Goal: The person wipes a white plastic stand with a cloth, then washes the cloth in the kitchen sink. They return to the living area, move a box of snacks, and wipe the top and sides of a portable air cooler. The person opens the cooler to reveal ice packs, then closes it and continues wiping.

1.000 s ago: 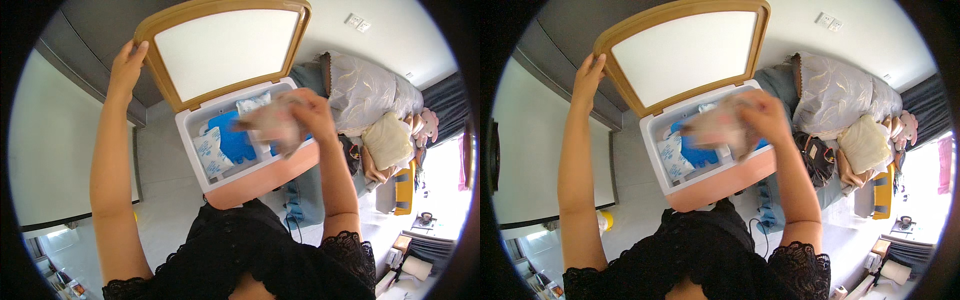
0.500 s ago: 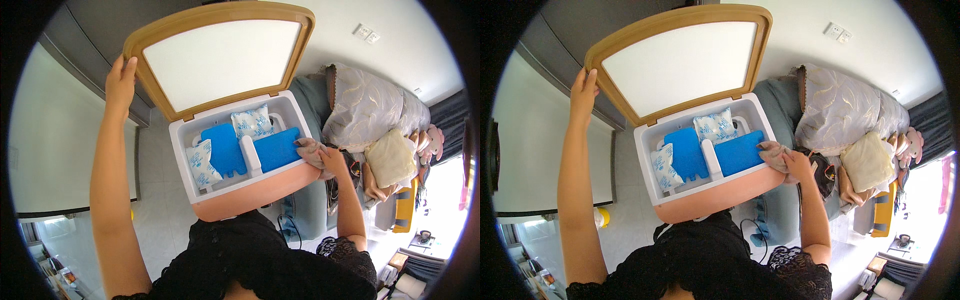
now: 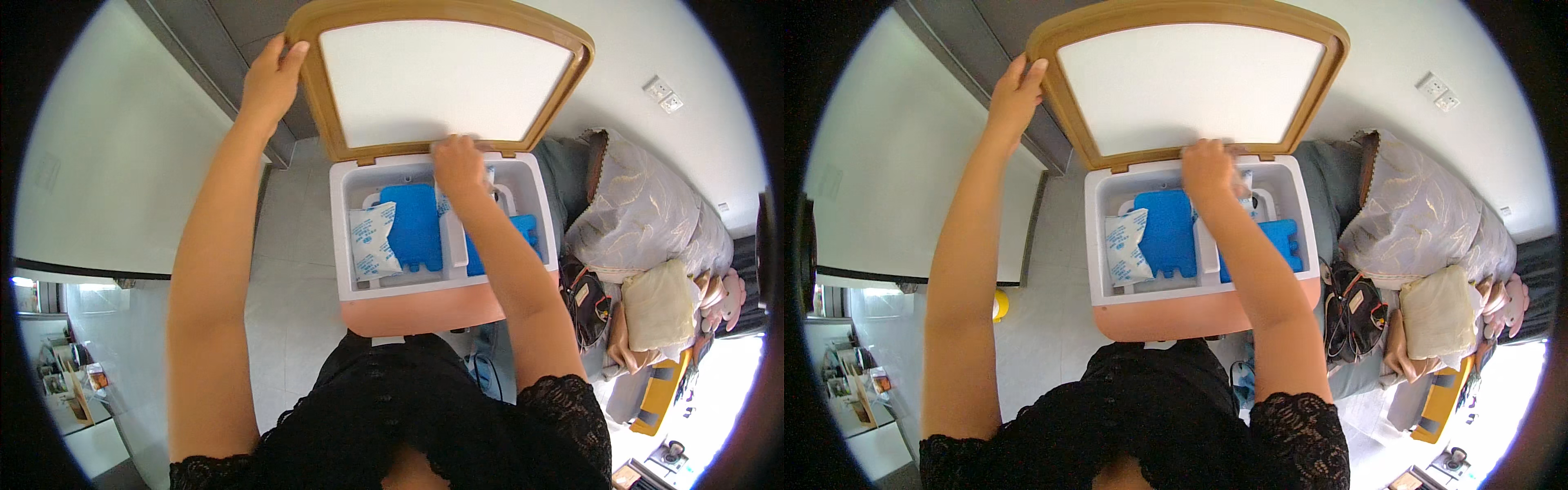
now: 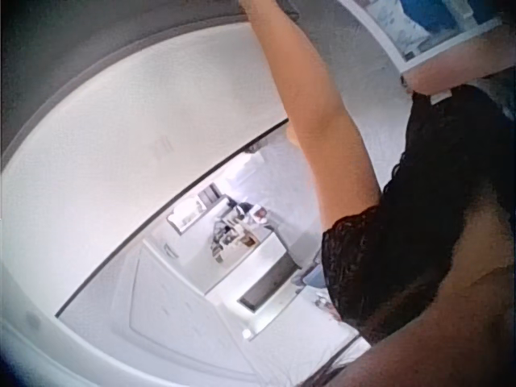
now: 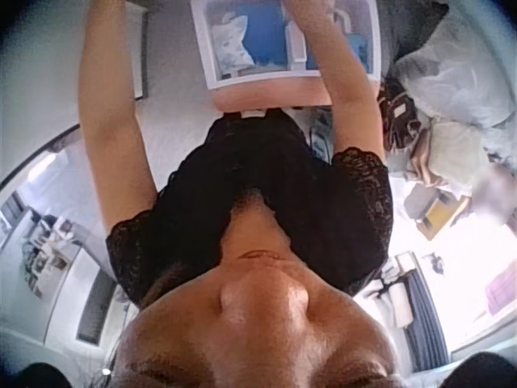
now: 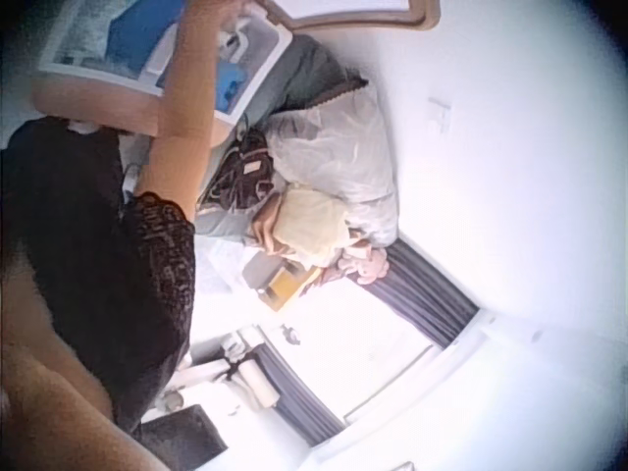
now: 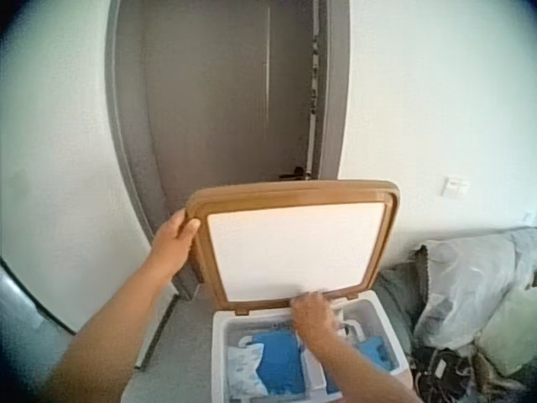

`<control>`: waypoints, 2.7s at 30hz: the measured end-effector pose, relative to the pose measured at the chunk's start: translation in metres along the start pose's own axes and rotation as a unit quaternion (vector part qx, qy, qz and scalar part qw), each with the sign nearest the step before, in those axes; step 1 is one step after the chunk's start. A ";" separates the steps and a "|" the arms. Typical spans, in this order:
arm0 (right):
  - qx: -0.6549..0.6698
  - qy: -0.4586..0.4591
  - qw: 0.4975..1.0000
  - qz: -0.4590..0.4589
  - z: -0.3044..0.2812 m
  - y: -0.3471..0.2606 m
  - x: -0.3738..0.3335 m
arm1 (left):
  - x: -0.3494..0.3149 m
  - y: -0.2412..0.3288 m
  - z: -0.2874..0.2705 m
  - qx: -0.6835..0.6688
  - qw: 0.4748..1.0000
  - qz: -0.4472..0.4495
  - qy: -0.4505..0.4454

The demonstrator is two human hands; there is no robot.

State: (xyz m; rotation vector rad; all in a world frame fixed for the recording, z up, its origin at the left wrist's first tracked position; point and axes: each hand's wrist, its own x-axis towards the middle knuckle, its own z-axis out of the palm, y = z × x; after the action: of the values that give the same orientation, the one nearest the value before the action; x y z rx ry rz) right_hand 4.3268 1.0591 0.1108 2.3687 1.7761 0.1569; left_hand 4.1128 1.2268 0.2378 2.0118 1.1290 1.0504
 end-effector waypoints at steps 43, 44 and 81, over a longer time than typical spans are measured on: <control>0.052 0.039 0.988 -0.139 0.017 -0.060 -0.242 | -0.014 -0.007 -0.005 0.019 0.998 0.060 -0.003; 0.100 0.086 0.965 -0.228 0.023 -0.082 -0.237 | -0.015 -0.005 -0.003 0.004 0.999 0.053 -0.005; 0.310 0.376 0.838 0.246 0.067 0.195 -0.290 | -0.262 -0.064 -0.022 0.133 0.879 0.392 -0.237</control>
State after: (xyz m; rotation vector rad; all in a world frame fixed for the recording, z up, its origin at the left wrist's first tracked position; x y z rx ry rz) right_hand 4.4413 0.7227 0.0913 3.5897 1.5446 0.7895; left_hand 3.9824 1.0288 0.1080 2.8423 0.1737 0.6723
